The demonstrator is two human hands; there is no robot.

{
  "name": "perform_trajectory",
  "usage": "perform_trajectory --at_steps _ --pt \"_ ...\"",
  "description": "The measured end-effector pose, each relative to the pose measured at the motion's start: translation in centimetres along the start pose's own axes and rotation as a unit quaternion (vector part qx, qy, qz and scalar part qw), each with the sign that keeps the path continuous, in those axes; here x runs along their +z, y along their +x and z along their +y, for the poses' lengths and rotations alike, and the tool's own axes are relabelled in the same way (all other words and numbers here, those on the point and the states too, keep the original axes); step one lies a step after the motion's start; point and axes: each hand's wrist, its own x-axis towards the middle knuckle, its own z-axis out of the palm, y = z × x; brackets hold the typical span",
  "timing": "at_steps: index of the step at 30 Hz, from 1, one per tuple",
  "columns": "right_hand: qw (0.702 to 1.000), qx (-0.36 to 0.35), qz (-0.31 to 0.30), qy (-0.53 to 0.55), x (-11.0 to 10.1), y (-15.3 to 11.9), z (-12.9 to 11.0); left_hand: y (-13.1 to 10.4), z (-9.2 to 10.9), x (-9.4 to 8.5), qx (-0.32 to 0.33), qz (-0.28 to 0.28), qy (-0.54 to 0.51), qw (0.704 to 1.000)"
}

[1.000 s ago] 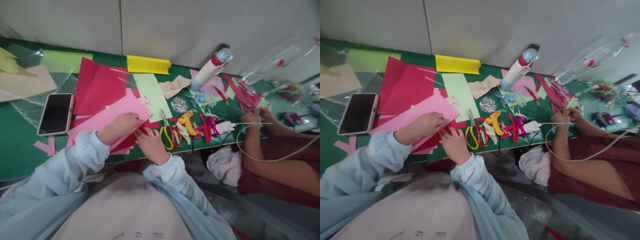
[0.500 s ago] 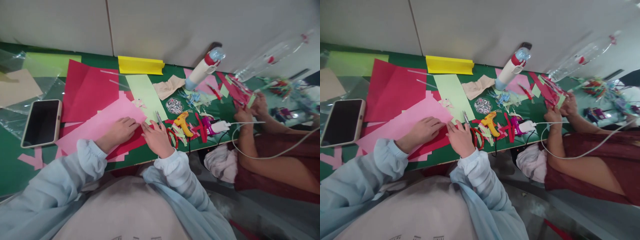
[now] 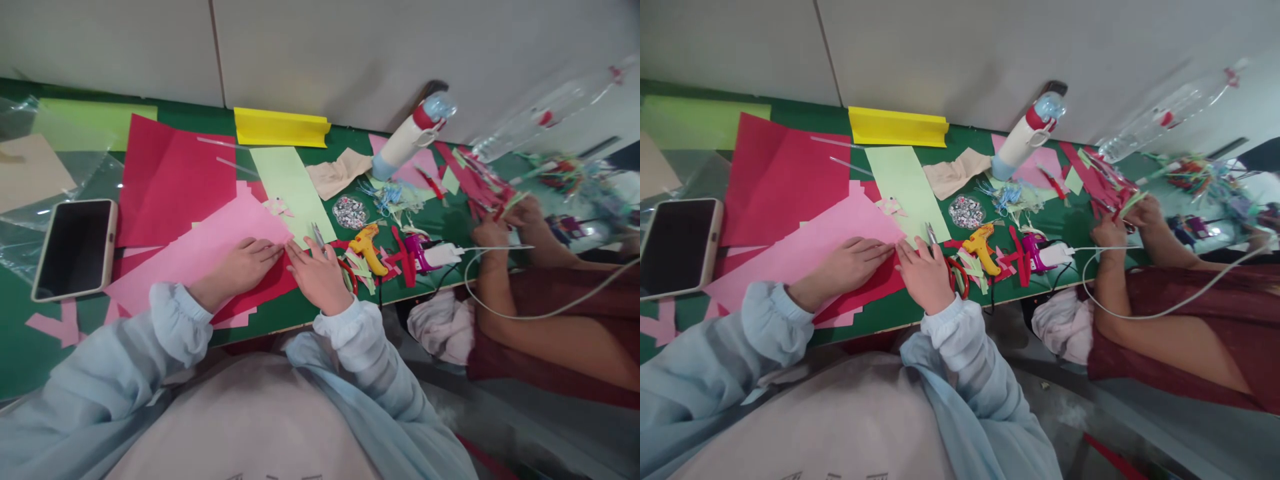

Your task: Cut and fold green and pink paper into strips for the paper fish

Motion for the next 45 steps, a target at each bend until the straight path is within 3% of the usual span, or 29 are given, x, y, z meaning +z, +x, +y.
perform_trajectory --at_steps 13,21,31,45 --pt "1.0 -0.003 0.0 0.001 0.18 0.41 0.03 0.04 0.33 -0.18 -0.002 -0.012 0.018 1.0" --pt "1.0 0.0 -0.003 0.006 0.24 0.26 -0.02 -0.41 0.29 0.06 -0.005 0.019 0.02 1.0" --pt "1.0 0.002 -0.012 0.005 -0.08 -0.06 -0.41 -0.56 0.37 -0.07 -0.035 0.04 -0.053 0.997" --pt "1.0 -0.003 -0.018 0.009 0.17 0.02 -0.57 -0.63 0.62 0.2 -0.046 0.031 -0.044 0.997"
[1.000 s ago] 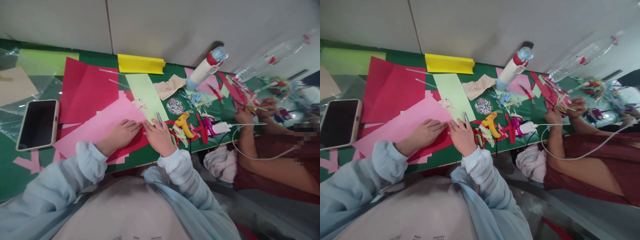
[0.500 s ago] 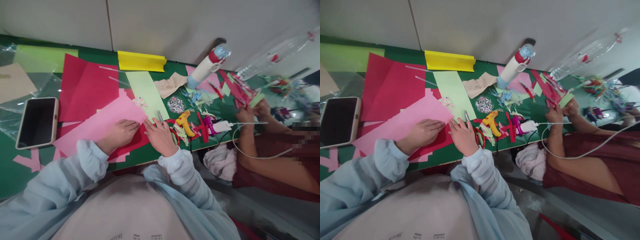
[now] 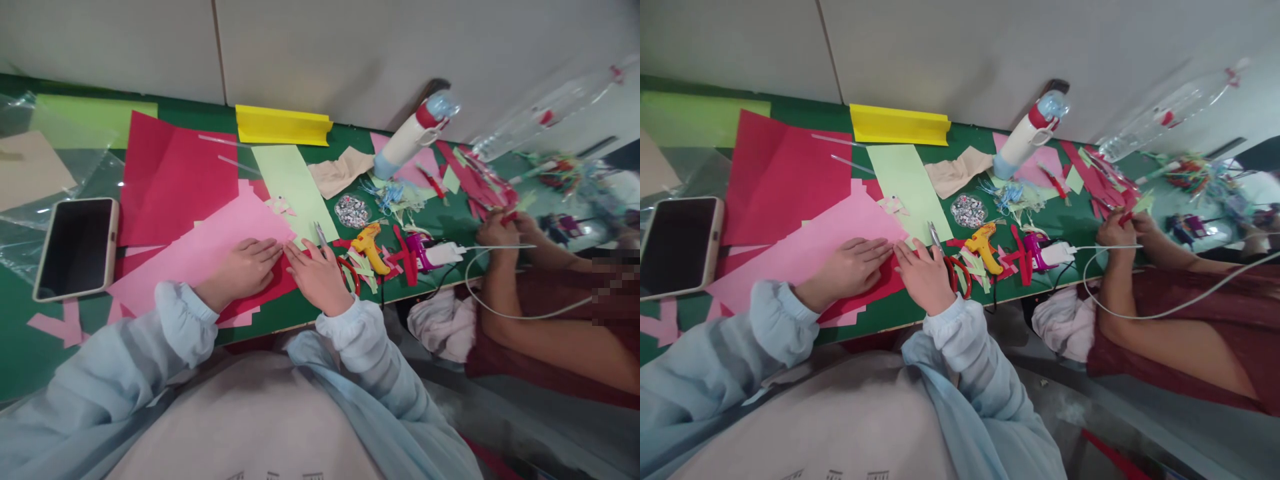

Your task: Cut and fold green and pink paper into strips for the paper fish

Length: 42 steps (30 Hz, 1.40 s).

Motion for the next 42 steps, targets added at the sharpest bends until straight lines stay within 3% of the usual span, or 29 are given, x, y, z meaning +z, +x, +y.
perform_trajectory --at_steps 18,30,42 --pt "1.0 -0.012 0.004 -0.003 0.2 -0.1 0.9 0.1 0.3 0.1 0.002 0.001 0.05 0.999" --pt "1.0 -0.007 -0.001 0.0 0.3 0.1 0.9 0.1 0.3 0.1 0.001 0.015 0.023 1.0" --pt "1.0 -0.013 0.007 -0.002 0.5 0.4 1.3 0.1 0.4 -0.2 0.01 -0.013 0.046 0.999"
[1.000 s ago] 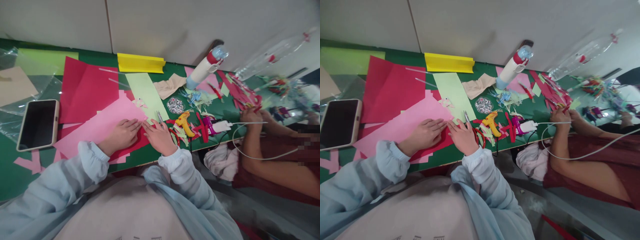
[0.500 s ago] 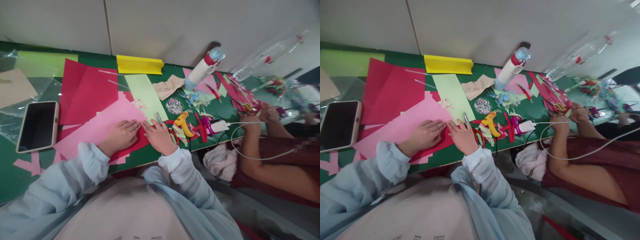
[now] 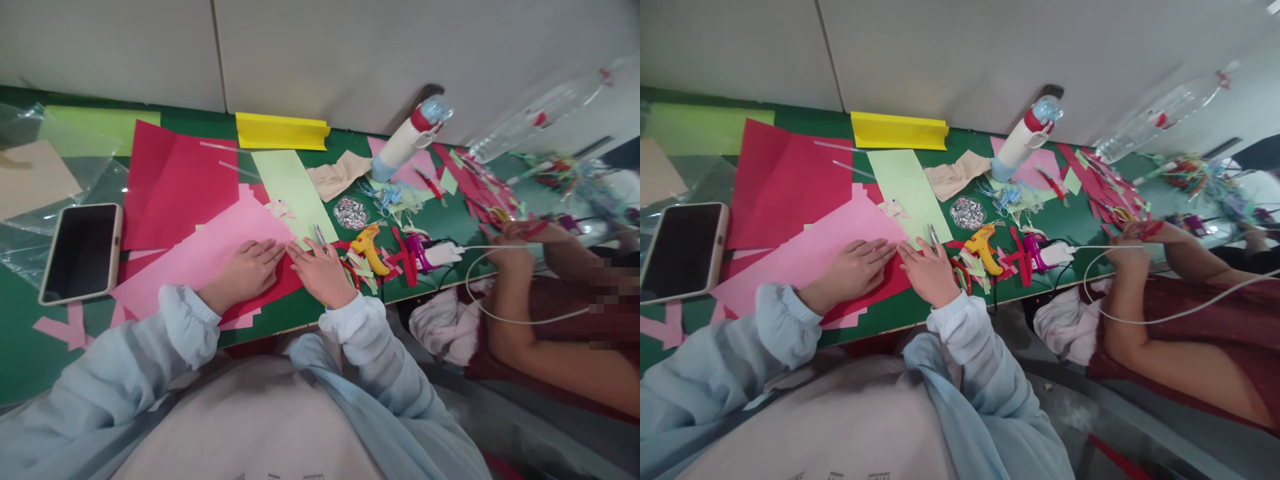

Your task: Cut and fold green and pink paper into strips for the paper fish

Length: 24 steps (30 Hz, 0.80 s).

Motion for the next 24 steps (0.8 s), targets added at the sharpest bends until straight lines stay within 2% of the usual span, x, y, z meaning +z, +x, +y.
perform_trajectory --at_steps 8,15,20,24 --pt "0.999 0.028 -0.013 -0.021 -0.5 0.6 1.2 0.0 0.0 0.2 -0.006 0.003 -0.003 1.0" --pt "0.999 0.037 -0.012 -0.02 -0.7 0.6 0.6 0.0 -0.2 0.2 -0.006 0.036 -0.028 0.999" --pt "0.999 0.014 0.0 -0.029 -0.4 0.2 0.5 -0.2 -0.2 0.2 -0.016 0.072 -0.015 0.997" --pt "1.0 0.009 0.001 -0.028 -0.7 0.0 -0.1 -0.4 -0.3 0.2 -0.034 0.071 -0.031 0.996"
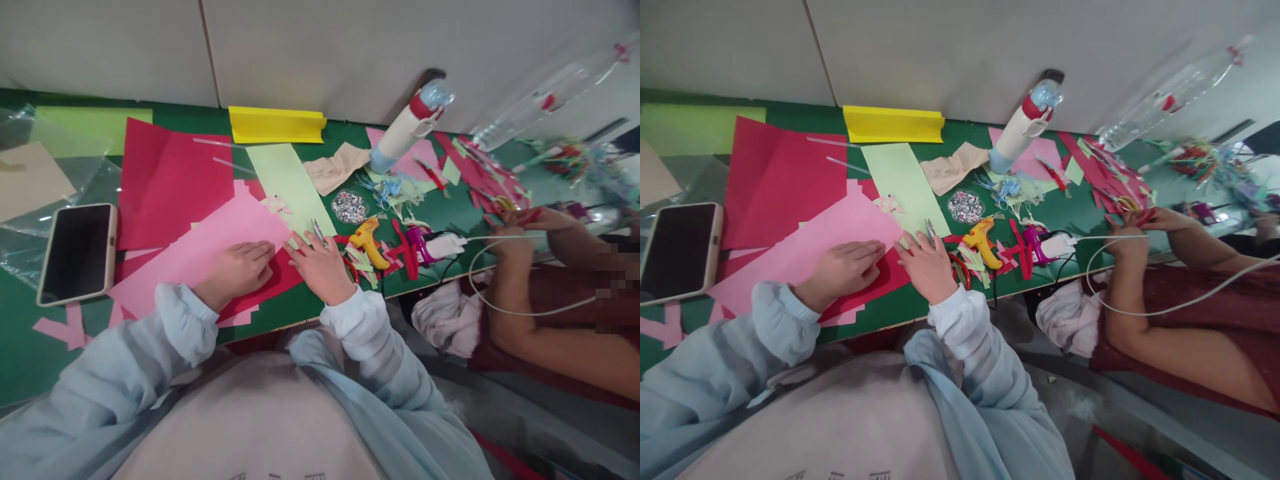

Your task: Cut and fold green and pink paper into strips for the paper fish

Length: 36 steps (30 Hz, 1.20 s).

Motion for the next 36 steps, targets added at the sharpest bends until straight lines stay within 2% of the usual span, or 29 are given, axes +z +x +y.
perform_trajectory --at_steps 4,8,20,24,28,33,36 --pt "1.0 -0.018 -0.003 0.015 -0.4 -0.3 -1.2 0.0 0.0 -0.1 -0.005 -0.004 -0.001 1.0" --pt "1.0 -0.006 -0.002 0.027 -0.3 -0.5 -1.8 0.0 0.2 -0.1 -0.013 -0.015 0.01 1.0" --pt "0.999 0.028 -0.019 0.028 0.2 0.9 1.2 -0.1 0.0 0.0 0.003 -0.012 -0.005 1.0" --pt "0.999 0.033 -0.022 0.028 0.1 0.9 1.3 0.2 -0.2 0.0 0.039 -0.047 -0.041 0.997" --pt "0.999 0.042 -0.013 0.026 0.0 0.7 1.2 0.4 -0.3 0.1 0.034 -0.069 -0.034 0.996" --pt "0.999 -0.002 -0.012 0.038 0.1 0.4 0.4 0.4 -0.3 0.2 0.031 -0.092 -0.035 0.995" --pt "0.999 0.013 -0.007 0.036 0.4 0.5 0.4 0.4 -0.4 0.3 0.022 -0.089 -0.044 0.995"
